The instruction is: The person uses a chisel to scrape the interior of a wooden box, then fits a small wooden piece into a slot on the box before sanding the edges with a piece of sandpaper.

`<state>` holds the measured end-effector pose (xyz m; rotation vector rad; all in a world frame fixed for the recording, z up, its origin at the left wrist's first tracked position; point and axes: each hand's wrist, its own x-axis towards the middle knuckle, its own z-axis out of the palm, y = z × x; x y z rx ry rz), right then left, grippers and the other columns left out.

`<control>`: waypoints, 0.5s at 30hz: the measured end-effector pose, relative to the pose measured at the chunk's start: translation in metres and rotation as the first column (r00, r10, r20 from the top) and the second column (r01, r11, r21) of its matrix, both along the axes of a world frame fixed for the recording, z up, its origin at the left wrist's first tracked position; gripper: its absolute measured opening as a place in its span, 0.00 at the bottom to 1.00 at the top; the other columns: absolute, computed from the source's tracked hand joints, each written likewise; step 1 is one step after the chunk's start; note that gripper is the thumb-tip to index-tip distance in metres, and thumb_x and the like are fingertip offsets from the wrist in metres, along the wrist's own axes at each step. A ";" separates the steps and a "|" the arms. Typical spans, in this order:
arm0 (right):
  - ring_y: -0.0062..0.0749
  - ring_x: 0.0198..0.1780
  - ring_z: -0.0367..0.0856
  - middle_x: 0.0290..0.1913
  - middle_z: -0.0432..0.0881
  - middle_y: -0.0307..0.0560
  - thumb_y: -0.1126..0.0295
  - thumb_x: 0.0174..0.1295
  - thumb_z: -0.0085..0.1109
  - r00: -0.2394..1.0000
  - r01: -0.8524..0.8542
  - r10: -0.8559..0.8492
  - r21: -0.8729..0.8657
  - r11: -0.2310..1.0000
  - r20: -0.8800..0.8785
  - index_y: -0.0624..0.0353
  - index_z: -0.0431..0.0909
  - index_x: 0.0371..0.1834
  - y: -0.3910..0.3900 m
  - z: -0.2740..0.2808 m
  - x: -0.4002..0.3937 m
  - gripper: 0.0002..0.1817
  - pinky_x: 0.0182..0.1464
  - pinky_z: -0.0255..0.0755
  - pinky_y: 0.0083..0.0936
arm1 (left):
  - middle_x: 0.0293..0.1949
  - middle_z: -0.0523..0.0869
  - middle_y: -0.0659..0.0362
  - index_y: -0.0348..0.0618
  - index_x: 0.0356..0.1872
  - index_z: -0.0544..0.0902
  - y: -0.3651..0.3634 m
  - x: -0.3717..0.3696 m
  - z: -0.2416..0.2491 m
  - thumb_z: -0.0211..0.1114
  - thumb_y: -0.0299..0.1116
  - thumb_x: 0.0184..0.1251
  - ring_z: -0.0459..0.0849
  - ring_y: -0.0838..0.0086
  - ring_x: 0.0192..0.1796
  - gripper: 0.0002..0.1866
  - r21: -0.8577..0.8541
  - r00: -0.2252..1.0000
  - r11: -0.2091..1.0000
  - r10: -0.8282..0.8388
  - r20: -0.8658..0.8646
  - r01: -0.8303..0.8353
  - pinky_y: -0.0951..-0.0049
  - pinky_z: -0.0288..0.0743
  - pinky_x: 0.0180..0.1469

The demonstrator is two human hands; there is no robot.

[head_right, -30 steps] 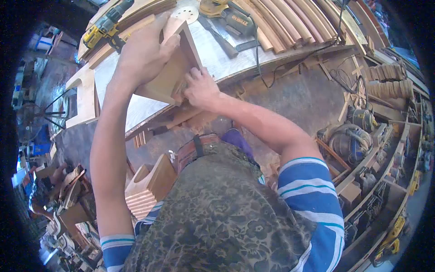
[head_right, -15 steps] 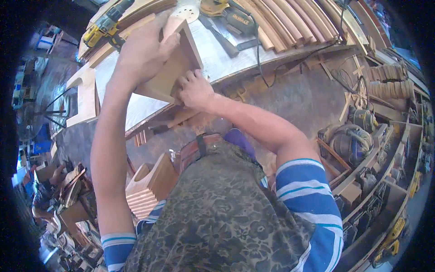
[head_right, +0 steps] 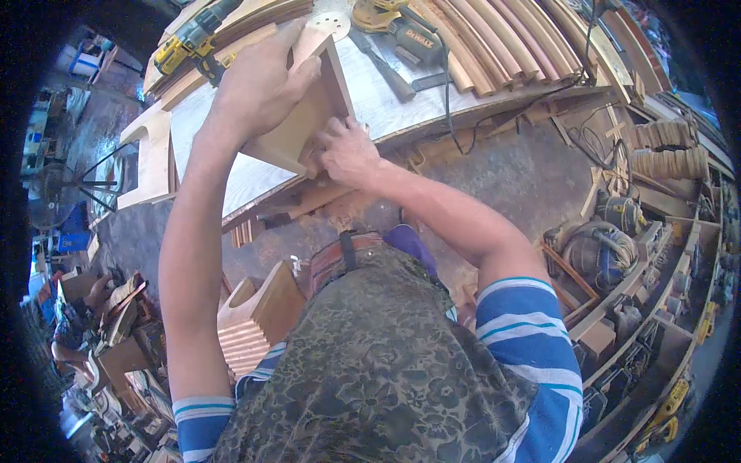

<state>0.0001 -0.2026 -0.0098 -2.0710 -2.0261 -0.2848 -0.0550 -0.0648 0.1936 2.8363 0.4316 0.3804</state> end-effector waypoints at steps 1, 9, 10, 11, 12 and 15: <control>0.41 0.56 0.74 0.49 0.81 0.38 0.58 0.58 0.62 1.000 0.009 -0.009 -0.058 0.998 0.000 0.40 0.93 0.38 0.000 0.005 0.000 0.11 0.59 0.66 0.39 | 0.56 0.86 0.37 0.39 0.75 0.72 0.000 0.000 0.000 0.61 0.46 0.73 0.84 0.42 0.60 0.33 0.011 1.000 1.000 -0.015 0.018 0.015 0.49 0.76 0.65; 0.43 0.57 0.73 0.50 0.81 0.39 0.53 0.52 0.71 0.989 0.080 -0.084 -0.036 0.996 -0.123 0.39 0.93 0.43 0.005 -0.013 -0.012 0.15 0.64 0.64 0.45 | 0.57 0.86 0.37 0.40 0.75 0.72 -0.006 0.001 0.006 0.61 0.46 0.73 0.84 0.42 0.61 0.33 -0.034 0.998 0.999 0.033 -0.048 -0.035 0.52 0.76 0.65; 0.43 0.57 0.73 0.50 0.81 0.39 0.53 0.52 0.71 0.988 0.082 -0.086 -0.037 0.996 -0.126 0.39 0.93 0.43 0.005 -0.015 -0.015 0.15 0.64 0.64 0.45 | 0.57 0.86 0.36 0.40 0.75 0.72 -0.006 0.000 0.005 0.61 0.46 0.73 0.84 0.42 0.61 0.34 -0.032 0.998 0.999 0.029 -0.048 -0.031 0.52 0.76 0.65; 0.42 0.57 0.74 0.51 0.81 0.39 0.53 0.52 0.71 0.989 0.105 -0.106 -0.015 0.994 -0.100 0.38 0.93 0.44 0.007 -0.017 -0.016 0.16 0.63 0.65 0.44 | 0.57 0.86 0.36 0.40 0.75 0.72 -0.005 0.001 0.006 0.61 0.46 0.73 0.84 0.42 0.61 0.34 -0.030 0.999 0.999 0.030 -0.045 -0.031 0.52 0.76 0.65; 0.42 0.57 0.74 0.51 0.81 0.38 0.52 0.53 0.70 0.989 0.126 -0.125 0.006 0.992 -0.075 0.38 0.93 0.44 0.009 -0.019 -0.015 0.16 0.63 0.65 0.44 | 0.57 0.86 0.36 0.39 0.75 0.72 -0.004 0.002 0.006 0.61 0.46 0.73 0.84 0.42 0.61 0.34 -0.027 0.999 0.999 0.028 -0.036 -0.029 0.52 0.76 0.65; 0.41 0.56 0.75 0.52 0.82 0.37 0.52 0.54 0.69 1.000 0.015 -0.015 0.006 1.000 -0.010 0.37 0.93 0.43 0.006 -0.021 0.000 0.15 0.62 0.66 0.42 | 0.57 0.86 0.36 0.38 0.75 0.72 -0.002 0.000 0.000 0.61 0.46 0.73 0.84 0.42 0.61 0.34 -0.014 1.000 1.000 -0.002 -0.006 0.002 0.52 0.76 0.65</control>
